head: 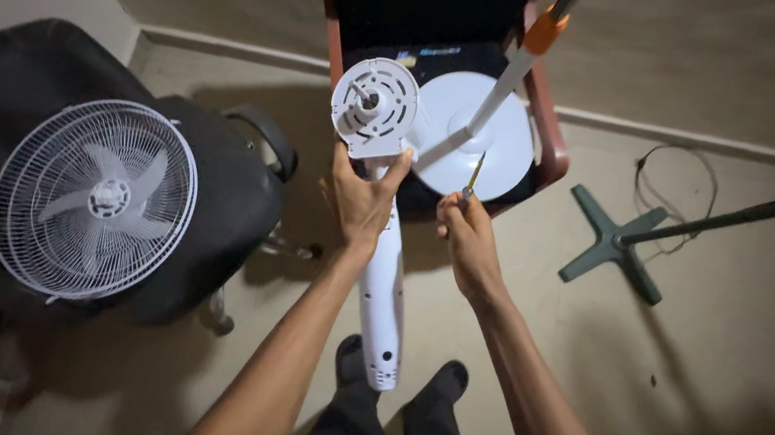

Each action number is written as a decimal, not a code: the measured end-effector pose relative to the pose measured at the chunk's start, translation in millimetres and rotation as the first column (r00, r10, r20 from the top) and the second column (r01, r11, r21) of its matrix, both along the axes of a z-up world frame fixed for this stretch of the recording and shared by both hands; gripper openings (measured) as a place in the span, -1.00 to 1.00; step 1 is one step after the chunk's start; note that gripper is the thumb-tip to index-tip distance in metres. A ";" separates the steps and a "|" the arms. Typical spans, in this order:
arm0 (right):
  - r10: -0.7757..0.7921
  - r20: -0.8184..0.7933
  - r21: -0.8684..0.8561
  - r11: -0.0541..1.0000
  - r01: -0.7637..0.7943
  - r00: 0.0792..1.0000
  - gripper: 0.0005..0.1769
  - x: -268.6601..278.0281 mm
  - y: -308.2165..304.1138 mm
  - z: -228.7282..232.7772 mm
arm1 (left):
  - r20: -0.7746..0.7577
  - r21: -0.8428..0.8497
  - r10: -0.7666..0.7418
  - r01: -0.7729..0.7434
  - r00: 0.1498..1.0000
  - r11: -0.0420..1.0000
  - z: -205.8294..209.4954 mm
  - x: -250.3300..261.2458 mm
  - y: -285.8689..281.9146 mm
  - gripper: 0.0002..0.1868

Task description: The person uses a screwdriver to loosen and tighten screws on the motor housing of a disassembled standing fan. They rotate the housing to access different screw locations and manipulate the internal shaft while the fan parts rest on a chair.

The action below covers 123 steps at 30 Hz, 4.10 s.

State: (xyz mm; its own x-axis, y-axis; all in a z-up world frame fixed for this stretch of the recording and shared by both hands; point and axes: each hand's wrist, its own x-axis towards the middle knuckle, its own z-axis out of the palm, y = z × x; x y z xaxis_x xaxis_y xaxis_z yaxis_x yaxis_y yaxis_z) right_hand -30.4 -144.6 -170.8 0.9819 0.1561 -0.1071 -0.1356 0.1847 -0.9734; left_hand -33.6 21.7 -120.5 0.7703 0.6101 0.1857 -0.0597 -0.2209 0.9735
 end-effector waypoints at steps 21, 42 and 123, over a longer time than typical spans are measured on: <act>0.023 -0.213 -0.183 0.981 -0.063 0.977 -0.31 106.6 79.9 -38.9 | -0.061 -0.255 -0.224 0.202 0.973 0.946 -114.3 67.4 6.4 -0.39; 0.098 -0.517 -0.010 0.993 -0.121 0.850 -0.34 278.9 100.0 -171.4 | -0.552 -0.218 -0.301 0.214 0.778 0.952 -228.6 234.8 57.0 -0.32; 0.164 0.311 -0.948 0.122 0.294 0.936 -0.44 497.2 71.4 -323.1 | -0.248 0.201 -0.002 0.053 0.969 0.978 -296.5 236.5 43.1 0.13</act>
